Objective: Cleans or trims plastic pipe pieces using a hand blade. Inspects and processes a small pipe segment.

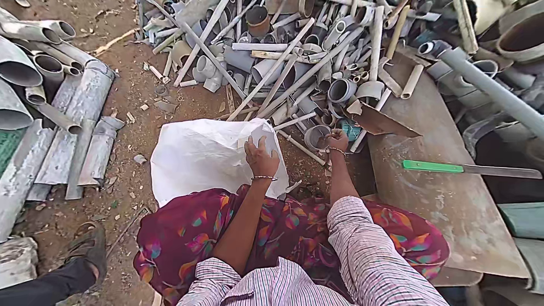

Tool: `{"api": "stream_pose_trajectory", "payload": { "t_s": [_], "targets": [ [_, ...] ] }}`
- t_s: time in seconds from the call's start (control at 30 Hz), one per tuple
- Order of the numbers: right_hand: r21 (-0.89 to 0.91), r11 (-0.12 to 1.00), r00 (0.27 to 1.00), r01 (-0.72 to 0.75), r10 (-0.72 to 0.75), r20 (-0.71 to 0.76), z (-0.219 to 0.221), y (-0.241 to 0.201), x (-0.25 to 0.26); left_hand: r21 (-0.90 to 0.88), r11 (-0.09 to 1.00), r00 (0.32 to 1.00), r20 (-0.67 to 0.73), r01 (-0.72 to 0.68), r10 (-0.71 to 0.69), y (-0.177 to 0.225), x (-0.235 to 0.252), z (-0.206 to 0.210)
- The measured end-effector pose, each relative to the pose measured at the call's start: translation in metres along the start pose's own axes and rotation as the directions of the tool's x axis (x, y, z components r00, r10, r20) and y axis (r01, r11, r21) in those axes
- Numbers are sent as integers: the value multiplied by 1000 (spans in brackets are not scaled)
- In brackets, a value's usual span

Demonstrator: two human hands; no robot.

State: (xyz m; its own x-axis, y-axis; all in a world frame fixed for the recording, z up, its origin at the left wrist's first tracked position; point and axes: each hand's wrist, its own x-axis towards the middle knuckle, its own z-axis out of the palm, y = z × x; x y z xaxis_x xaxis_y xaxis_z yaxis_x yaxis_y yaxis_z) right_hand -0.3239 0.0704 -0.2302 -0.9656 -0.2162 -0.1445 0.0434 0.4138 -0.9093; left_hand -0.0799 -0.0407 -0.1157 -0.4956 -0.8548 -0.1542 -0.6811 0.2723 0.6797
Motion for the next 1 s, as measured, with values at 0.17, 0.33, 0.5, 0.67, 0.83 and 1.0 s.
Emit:
{"api": "stream_pose_trajectory", "payload": {
  "t_s": [0.17, 0.33, 0.5, 0.67, 0.83, 1.0],
  "targets": [
    [-400, 905, 952, 145, -17, 306, 3, 10, -17, -23, 1000, 1000, 15, 3, -3, -1, -6, -5],
    [-700, 647, 877, 304, 97, 471, 21, 33, -51, -11, 1000, 1000, 2, -14, 14, -2, -13, -6],
    [-788, 493, 860, 367, 143, 490, 32, 30, -44, 16, 997, 996, -45, -81, 81, -5, -7, 2],
    [-788, 488, 841, 376, 176, 511, 48, 37, -33, 20, 994, 993, -53, -106, 107, -3, 1, 10],
    [-480, 839, 943, 254, -106, 314, 37, 5, -15, -33, 987, 984, -93, -156, 153, 0, 3, 12],
    [399, 914, 986, -76, 9, 168, 17, -31, -6, -119, 950, 947, -185, -289, 265, -3, -3, 11]
  ]
}}
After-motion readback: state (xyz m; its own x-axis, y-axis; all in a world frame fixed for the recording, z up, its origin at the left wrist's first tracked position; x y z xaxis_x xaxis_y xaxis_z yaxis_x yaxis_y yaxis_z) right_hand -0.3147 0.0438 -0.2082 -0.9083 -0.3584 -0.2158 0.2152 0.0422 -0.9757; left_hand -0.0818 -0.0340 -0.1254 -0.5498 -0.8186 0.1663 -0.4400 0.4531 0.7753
